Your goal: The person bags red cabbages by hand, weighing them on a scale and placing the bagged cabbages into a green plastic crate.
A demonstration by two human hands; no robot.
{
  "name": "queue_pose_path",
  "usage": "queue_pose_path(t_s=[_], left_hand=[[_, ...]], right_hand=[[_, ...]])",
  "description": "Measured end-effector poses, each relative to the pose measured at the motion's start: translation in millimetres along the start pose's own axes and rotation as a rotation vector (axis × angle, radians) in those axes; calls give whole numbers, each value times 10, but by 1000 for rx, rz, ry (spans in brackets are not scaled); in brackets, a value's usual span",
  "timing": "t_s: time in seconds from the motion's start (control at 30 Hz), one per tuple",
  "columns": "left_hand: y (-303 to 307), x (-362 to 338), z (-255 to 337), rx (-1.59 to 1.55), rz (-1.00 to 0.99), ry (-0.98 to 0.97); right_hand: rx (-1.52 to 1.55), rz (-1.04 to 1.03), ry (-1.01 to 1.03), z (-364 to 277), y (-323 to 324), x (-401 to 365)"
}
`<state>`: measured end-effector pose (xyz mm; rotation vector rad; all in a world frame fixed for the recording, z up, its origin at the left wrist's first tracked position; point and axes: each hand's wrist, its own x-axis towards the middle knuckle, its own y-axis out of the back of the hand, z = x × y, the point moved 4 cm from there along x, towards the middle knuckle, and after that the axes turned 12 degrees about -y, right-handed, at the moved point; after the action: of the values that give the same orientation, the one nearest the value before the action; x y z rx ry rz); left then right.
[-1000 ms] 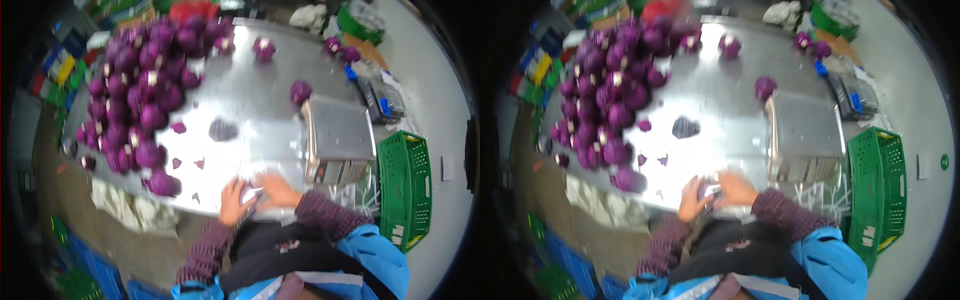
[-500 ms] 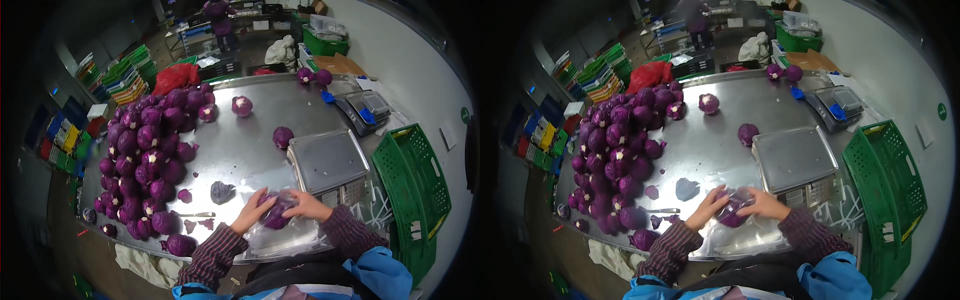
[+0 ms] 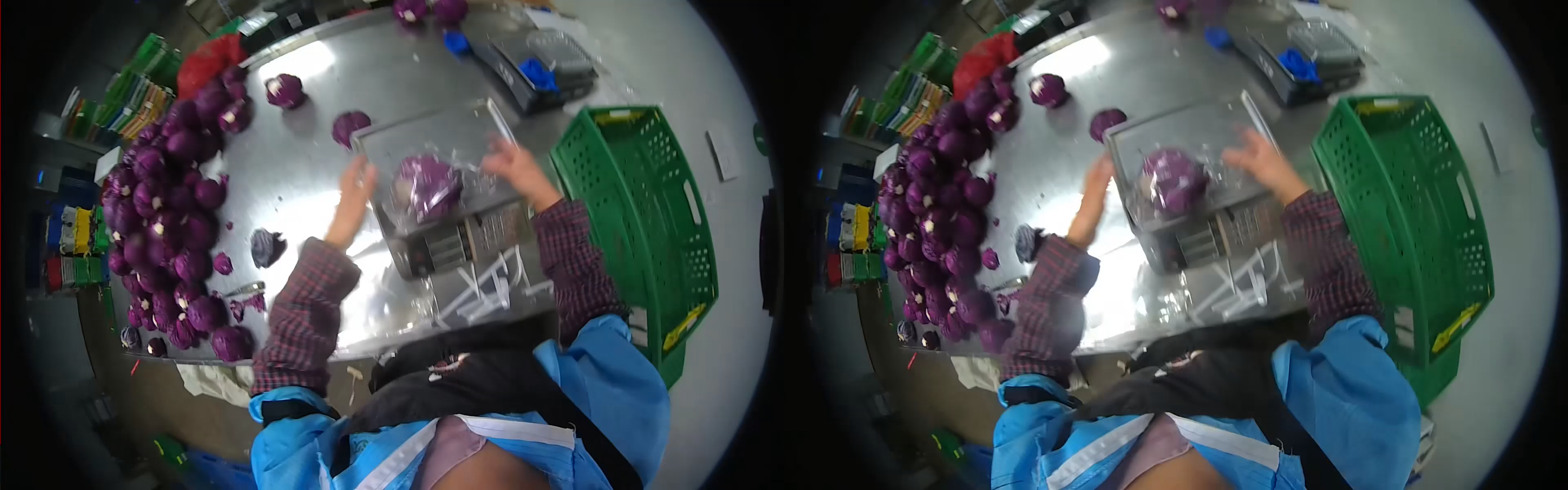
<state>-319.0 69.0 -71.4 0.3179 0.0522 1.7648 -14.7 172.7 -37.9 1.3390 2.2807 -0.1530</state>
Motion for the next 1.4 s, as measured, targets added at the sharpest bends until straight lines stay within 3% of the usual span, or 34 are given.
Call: queue_pose_path(t_s=[0.03,0.1,0.3,0.43,0.53,0.57,0.67,0.73,0.77,0.8,0.83,0.87,0.93,0.97,1.03,1.1,1.17,1.23,1.3,1.33,1.37,1.4], left_hand=[[121,-68,326,38,3,106],[296,-171,538,14,-60,113],[455,-295,499,-10,-156,93],[414,-348,420,-194,-198,75],[270,-389,475,18,-479,-165],[209,-403,448,25,-481,-160],[-106,-368,356,344,-411,-456],[-273,-337,182,381,-348,-459],[-460,-226,161,388,-292,-481],[-592,-161,132,116,-179,-259],[-705,-109,167,-5,-190,-212],[-740,-95,123,-114,-135,-119],[-849,-147,380,-455,-139,230],[-893,-209,253,-625,-160,243],[-1137,-214,344,-850,-190,178],[-1514,-105,697,-942,-231,233],[-1945,117,988,-945,-317,201],[-2428,316,1385,-975,-603,197],[-2833,394,1688,-899,-745,144],[-2944,441,1819,-775,-838,97],[-3083,423,1741,-598,-811,-9],[-3127,306,1731,-680,-777,4]], right_hand=[[-91,205,113,50,229,-33],[88,379,182,149,526,-282],[153,477,9,473,798,-967],[157,515,65,290,620,-958],[174,396,108,158,346,-678],[156,350,125,144,263,-525],[179,205,202,138,57,-11],[206,-16,124,223,-185,274],[245,-307,262,389,-300,534],[345,-255,128,273,-442,334],[653,-395,-34,208,-582,439],[609,-311,-6,-70,-606,207],[212,-486,-81,-87,-339,356],[207,-463,-83,-193,-64,294],[-353,-603,115,-563,381,-58],[-1041,2,584,-902,860,-563],[-892,219,789,-912,1285,-776],[70,-154,334,-648,1515,-838],[553,-60,275,-302,1915,-885],[707,-210,265,-43,2267,-815],[481,185,302,226,2647,-771],[483,42,436,970,3262,-432]])
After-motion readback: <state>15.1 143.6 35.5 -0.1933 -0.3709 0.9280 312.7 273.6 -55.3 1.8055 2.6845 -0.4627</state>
